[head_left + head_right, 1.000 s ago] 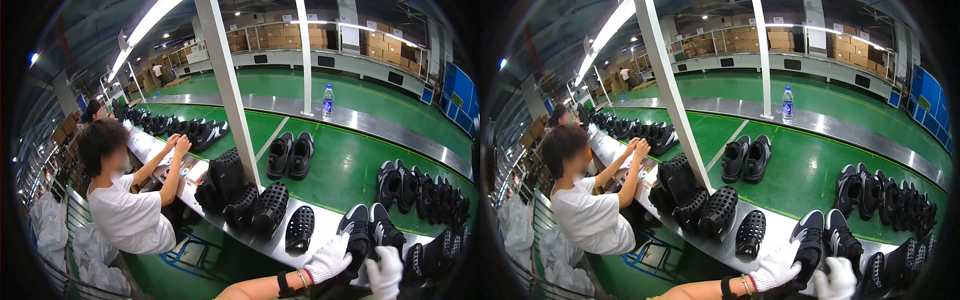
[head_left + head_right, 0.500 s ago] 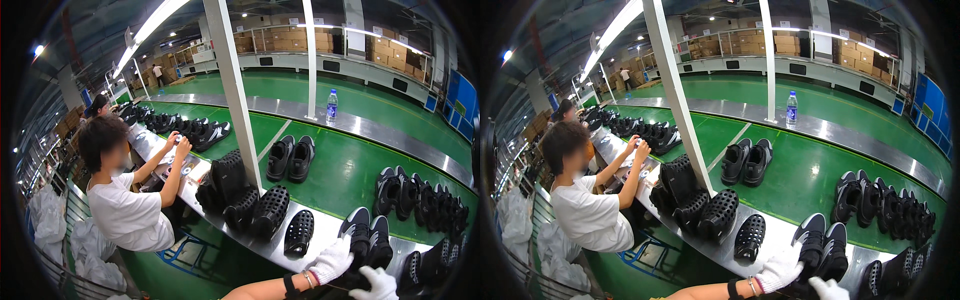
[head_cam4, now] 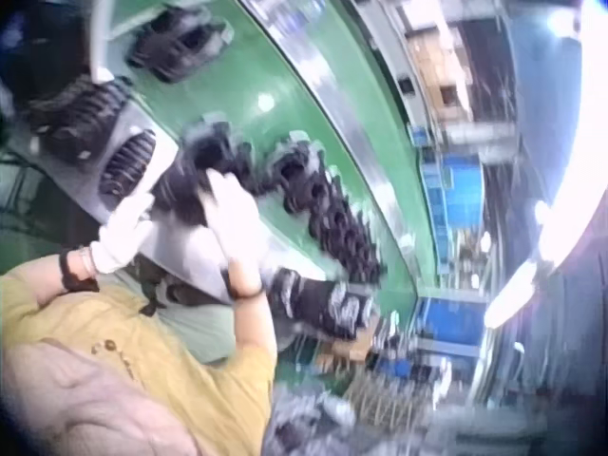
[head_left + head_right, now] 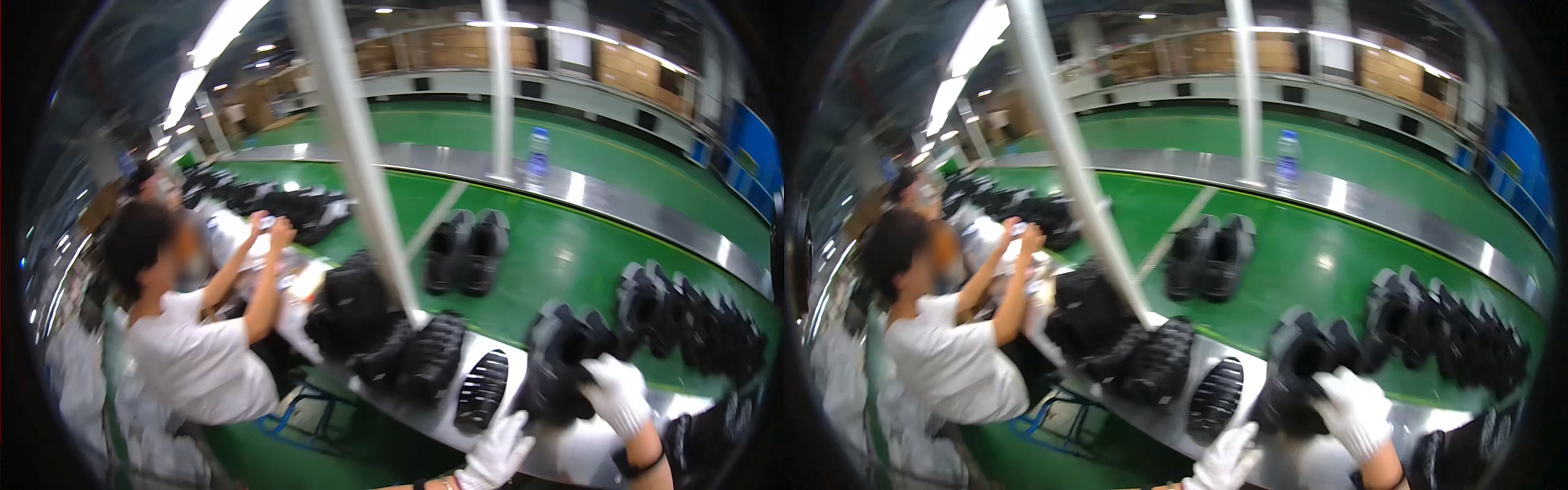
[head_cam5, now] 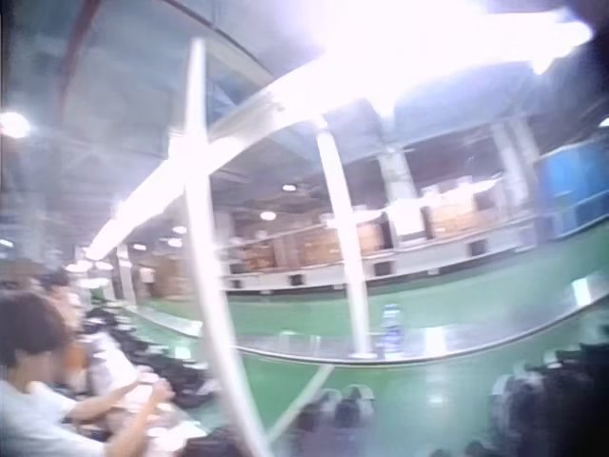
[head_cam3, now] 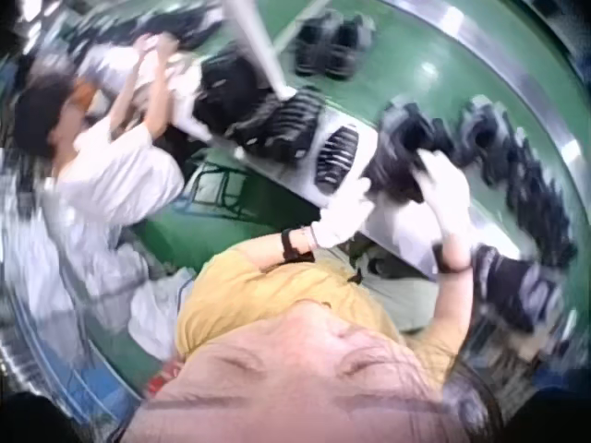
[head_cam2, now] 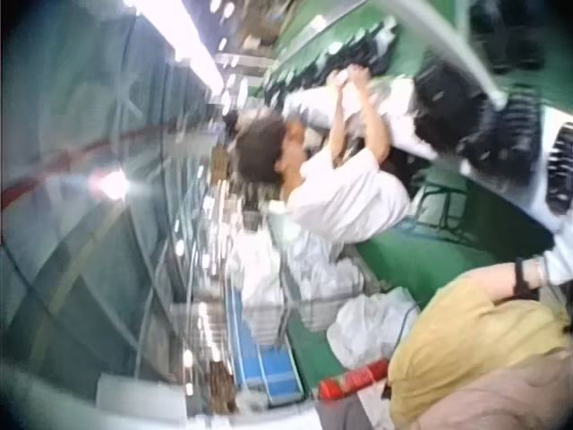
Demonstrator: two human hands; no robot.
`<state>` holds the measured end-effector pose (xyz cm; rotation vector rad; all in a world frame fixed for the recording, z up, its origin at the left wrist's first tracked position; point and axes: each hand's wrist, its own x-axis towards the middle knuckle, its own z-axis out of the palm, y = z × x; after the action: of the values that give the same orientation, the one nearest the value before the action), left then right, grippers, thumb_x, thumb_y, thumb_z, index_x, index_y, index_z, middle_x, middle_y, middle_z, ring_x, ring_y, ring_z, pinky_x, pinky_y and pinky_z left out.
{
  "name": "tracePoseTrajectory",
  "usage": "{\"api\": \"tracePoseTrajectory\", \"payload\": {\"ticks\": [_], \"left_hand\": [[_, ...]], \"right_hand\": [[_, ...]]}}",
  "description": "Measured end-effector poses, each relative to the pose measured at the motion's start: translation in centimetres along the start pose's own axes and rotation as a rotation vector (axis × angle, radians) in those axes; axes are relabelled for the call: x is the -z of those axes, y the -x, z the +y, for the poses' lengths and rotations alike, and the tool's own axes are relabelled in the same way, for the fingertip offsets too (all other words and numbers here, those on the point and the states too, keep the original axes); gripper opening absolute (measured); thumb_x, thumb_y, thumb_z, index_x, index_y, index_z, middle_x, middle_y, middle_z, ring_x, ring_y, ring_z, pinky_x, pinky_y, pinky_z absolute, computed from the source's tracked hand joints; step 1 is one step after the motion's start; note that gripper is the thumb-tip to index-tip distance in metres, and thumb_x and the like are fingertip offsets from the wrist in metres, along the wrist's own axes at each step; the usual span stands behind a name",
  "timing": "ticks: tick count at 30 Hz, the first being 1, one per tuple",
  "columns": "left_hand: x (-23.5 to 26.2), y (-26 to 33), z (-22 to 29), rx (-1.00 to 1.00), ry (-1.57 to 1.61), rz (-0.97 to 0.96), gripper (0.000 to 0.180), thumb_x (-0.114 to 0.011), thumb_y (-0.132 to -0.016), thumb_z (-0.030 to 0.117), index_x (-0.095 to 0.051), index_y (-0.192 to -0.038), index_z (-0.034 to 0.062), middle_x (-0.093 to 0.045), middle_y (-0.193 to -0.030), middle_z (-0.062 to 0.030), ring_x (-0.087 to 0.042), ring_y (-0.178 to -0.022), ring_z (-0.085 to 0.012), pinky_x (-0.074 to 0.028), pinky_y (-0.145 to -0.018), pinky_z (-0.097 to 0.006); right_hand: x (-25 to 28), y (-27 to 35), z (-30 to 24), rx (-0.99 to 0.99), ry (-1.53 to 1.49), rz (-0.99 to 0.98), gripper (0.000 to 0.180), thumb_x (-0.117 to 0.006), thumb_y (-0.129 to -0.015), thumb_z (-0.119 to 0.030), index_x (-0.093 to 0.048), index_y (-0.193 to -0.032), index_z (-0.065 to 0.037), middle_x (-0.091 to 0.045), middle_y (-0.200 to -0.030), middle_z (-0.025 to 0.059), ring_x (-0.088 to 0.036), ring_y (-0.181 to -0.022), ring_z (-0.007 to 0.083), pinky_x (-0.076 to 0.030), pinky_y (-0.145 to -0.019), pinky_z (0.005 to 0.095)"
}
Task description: Inspecting and organizing black shoes on a factory production line before moving to a storage area.
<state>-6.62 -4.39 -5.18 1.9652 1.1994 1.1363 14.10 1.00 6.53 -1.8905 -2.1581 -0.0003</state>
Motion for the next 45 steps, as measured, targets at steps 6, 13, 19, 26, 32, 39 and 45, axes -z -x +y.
{"api": "tracePoseTrajectory", "payload": {"ticks": [6, 13, 19, 26, 32, 39, 45], "left_hand": [[-1.4, 0.7, -1.5, -0.234, -0.137, -0.269, 0.038, -0.061, -0.089, 0.023, -0.062, -0.119, 0.0016, -0.066, -0.11, -0.019, -0.062, -0.099, -0.0365, -0.049, -0.089, -0.045], [-1.6, 1.0, -1.6, -0.258, -0.209, -0.252, 0.03, -0.062, -0.087, 0.024, -0.068, -0.108, 0.0029, -0.069, -0.104, -0.0159, -0.065, -0.094, -0.0341, -0.051, -0.087, -0.044], [-1.7, 0.7, -1.6, -0.243, -0.243, -0.301, 0.029, -0.058, -0.089, 0.024, -0.068, -0.109, 0.0053, -0.068, -0.105, -0.0164, -0.064, -0.097, -0.033, -0.051, -0.084, -0.044], [-1.3, 0.5, -1.4, -0.245, -0.161, -0.342, 0.027, -0.056, -0.086, 0.02, -0.066, -0.105, 0.0047, -0.067, -0.096, -0.0176, -0.063, -0.085, -0.0362, -0.052, -0.074, -0.045], [-1.8, -0.1, -1.4, -0.146, -0.146, -0.433, 0.027, -0.054, -0.087, 0.02, -0.066, -0.105, 0.0043, -0.067, -0.095, -0.018, -0.063, -0.083, -0.0356, -0.052, -0.073, -0.047], [-2.4, 0.8, -1.4, -0.012, -0.18, -0.451, 0.022, -0.055, -0.087, 0.022, -0.067, -0.1, 0.0089, -0.067, -0.084, -0.0131, -0.064, -0.071, -0.0328, -0.052, -0.064, -0.046], [-3.6, -0.4, 0.2, -0.085, 0.029, -0.363, 0.051, -0.055, -0.094, 0.03, -0.049, -0.134, -0.0005, -0.054, -0.13, -0.0224, -0.05, -0.12, -0.037, -0.035, -0.108, -0.044]], "right_hand": [[-5.7, -8.2, 3.2, 0.015, 0.079, 0.043, 0.017, -0.06, -0.086, -0.029, -0.061, -0.098, -0.016, -0.057, -0.083, 0.0144, -0.063, -0.072, 0.034, -0.05, -0.06, 0.0459], [-2.1, -5.6, 7.3, -0.215, 0.16, 0.216, 0.027, -0.059, -0.087, -0.029, -0.06, -0.109, -0.014, -0.057, -0.096, 0.0161, -0.064, -0.075, 0.0351, -0.053, -0.063, 0.0458], [-2.0, -2.4, 13.2, -0.465, 0.133, 0.089, 0.03, -0.068, -0.082, -0.031, -0.061, -0.106, -0.014, -0.056, -0.098, 0.0171, -0.063, -0.081, 0.0367, -0.052, -0.069, 0.0452], [-2.5, -1.0, 22.6, -0.505, 0.29, 0.269, 0.023, -0.067, -0.079, -0.012, -0.064, -0.101, -0.008, -0.058, -0.11, 0.0251, -0.061, -0.087, 0.0431, -0.051, -0.076, 0.048], [-3.0, 0.1, 26.6, -0.765, -0.377, 0.139, 0.016, -0.057, -0.086, -0.007, -0.052, -0.101, -0.007, -0.053, -0.083, 0.0148, -0.052, -0.049, 0.0249, -0.045, -0.048, 0.0397], [-1.3, 3.3, 12.0, -0.5, 0.271, -0.018, 0.026, -0.068, -0.079, -0.015, -0.055, -0.099, -0.005, -0.059, -0.093, 0.0232, -0.062, -0.083, 0.0398, -0.048, -0.073, 0.0499], [6.0, 10.1, -1.7, -0.265, 0.097, -0.049, 0.02, -0.064, -0.088, -0.019, -0.063, -0.105, -0.009, -0.061, -0.091, 0.0157, -0.06, -0.081, 0.0346, -0.049, -0.071, 0.0459]]}}
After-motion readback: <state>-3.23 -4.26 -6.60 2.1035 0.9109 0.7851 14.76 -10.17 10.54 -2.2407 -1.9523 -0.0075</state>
